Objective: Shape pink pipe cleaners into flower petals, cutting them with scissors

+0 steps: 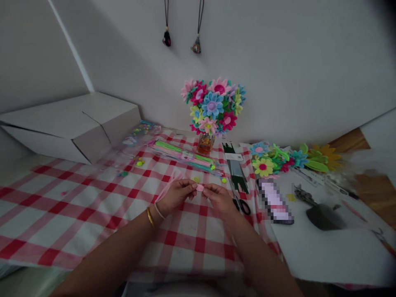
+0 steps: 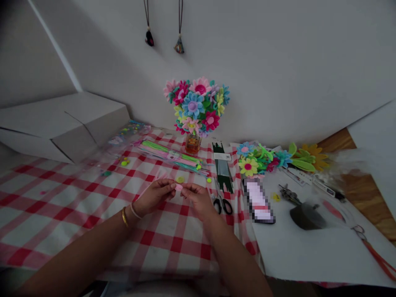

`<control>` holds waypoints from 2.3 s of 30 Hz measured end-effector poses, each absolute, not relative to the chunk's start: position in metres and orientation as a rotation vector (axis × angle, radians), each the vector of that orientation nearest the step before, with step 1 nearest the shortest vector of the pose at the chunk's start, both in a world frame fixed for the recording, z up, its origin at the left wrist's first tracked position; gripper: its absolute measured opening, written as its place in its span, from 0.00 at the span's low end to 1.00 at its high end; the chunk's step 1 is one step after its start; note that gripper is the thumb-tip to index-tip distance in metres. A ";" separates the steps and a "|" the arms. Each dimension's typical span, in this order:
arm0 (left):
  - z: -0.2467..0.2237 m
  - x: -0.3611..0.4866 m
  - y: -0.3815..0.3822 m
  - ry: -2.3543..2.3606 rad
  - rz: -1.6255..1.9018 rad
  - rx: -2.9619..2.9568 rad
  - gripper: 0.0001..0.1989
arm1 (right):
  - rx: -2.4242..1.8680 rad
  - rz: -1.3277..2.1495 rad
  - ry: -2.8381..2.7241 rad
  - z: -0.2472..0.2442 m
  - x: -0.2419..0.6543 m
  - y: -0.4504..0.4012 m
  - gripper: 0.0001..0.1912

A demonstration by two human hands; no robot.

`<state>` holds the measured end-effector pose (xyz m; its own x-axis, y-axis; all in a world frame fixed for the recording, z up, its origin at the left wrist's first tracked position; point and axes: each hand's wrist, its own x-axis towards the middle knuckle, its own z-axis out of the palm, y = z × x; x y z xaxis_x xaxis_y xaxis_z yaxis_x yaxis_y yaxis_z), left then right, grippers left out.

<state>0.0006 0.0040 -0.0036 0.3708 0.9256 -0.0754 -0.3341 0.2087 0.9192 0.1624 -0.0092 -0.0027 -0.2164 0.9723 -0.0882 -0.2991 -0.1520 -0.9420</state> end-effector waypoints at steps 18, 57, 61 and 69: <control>-0.006 0.002 0.005 0.824 0.990 1.180 0.12 | -1.034 1.527 -1.186 0.002 0.157 -0.013 0.07; -0.007 0.001 0.008 0.685 0.922 0.824 0.10 | -1.134 0.094 -2.101 0.000 0.170 -0.013 0.09; -0.006 0.001 0.007 0.686 0.901 0.827 0.11 | -1.126 0.044 -2.134 0.003 0.168 -0.014 0.09; -0.008 -0.001 0.007 0.677 0.873 0.847 0.10 | -1.149 -0.002 -2.193 0.006 0.167 -0.017 0.10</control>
<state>-0.0009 0.0070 -0.0077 0.4826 0.8601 -0.1650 -0.3738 0.3726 0.8494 0.1672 -0.0171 0.0063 -0.4015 0.7338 0.5480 0.7346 0.6154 -0.2858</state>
